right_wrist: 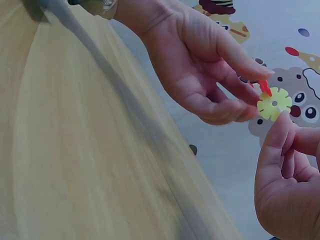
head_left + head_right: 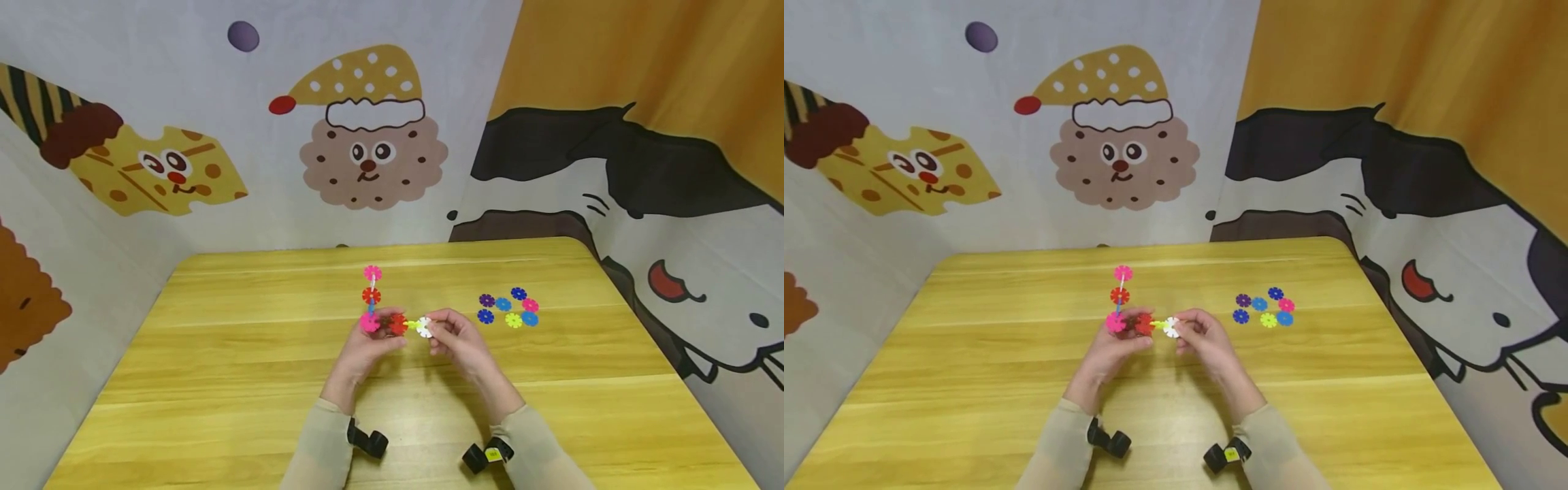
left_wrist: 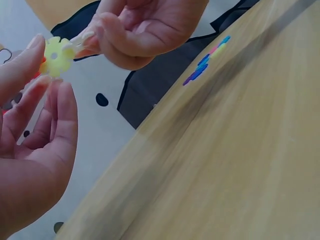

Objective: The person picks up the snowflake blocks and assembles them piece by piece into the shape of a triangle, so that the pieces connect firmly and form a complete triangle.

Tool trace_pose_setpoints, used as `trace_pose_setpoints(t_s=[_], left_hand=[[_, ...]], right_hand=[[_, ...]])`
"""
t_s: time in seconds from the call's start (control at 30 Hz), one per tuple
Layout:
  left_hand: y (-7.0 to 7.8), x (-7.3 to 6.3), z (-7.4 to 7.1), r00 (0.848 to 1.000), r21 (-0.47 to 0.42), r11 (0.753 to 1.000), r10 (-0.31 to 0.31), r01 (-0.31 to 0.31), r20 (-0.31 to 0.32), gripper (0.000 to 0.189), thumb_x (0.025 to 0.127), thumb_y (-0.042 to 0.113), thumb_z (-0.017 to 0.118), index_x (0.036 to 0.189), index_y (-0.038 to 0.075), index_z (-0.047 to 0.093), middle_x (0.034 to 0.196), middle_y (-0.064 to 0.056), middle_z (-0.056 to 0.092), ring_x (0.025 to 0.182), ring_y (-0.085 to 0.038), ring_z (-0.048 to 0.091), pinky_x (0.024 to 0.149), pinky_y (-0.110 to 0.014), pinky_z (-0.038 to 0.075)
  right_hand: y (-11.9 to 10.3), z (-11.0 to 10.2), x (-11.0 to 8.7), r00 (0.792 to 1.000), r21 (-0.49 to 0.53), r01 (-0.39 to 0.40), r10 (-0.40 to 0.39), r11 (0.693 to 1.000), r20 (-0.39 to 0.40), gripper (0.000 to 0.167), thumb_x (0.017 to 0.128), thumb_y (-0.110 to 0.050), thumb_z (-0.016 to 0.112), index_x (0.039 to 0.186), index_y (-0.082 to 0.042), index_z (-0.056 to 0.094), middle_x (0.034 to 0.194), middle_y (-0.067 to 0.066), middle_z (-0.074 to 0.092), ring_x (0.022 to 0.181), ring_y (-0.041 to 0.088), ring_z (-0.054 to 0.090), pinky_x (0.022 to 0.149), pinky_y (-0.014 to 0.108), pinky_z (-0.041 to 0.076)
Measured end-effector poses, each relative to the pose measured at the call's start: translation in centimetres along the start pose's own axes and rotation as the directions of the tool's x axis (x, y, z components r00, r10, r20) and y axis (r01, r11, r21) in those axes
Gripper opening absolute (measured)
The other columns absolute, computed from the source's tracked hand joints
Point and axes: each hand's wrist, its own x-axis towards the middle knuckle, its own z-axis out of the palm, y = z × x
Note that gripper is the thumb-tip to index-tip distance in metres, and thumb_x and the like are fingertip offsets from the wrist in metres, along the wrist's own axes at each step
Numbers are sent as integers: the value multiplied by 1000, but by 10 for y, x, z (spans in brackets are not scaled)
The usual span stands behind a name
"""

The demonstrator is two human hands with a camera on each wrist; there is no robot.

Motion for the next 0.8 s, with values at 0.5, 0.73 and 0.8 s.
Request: trace_pose_setpoints(t_s=[0.5,0.73,0.8], left_hand=[[1,2,8,998,55,997,45,-47,41,38,77,-12,76,112,-14,63,102,-10,72,93,-21,67,81,-31,56],[1,2,10,1000,77,997,12,-11,-12,34,77,-9,78,109,-12,66,103,-12,72,94,-23,67,81,-31,56],[1,1,10,1000,79,997,9,-8,-18,34,77,-8,79,109,-11,66,103,-12,72,94,-24,67,82,-32,56]], right_hand=[[8,11,1,998,52,2,-5,999,62,13,96,6,55,106,-3,54,86,3,59,71,9,57,63,19,54],[7,12,0,998,56,-3,0,998,63,13,97,3,57,108,-2,55,87,3,59,72,10,58,65,20,55],[7,12,0,998,56,-1,-3,998,62,13,97,4,56,109,-1,55,87,3,59,72,10,59,65,20,55]])
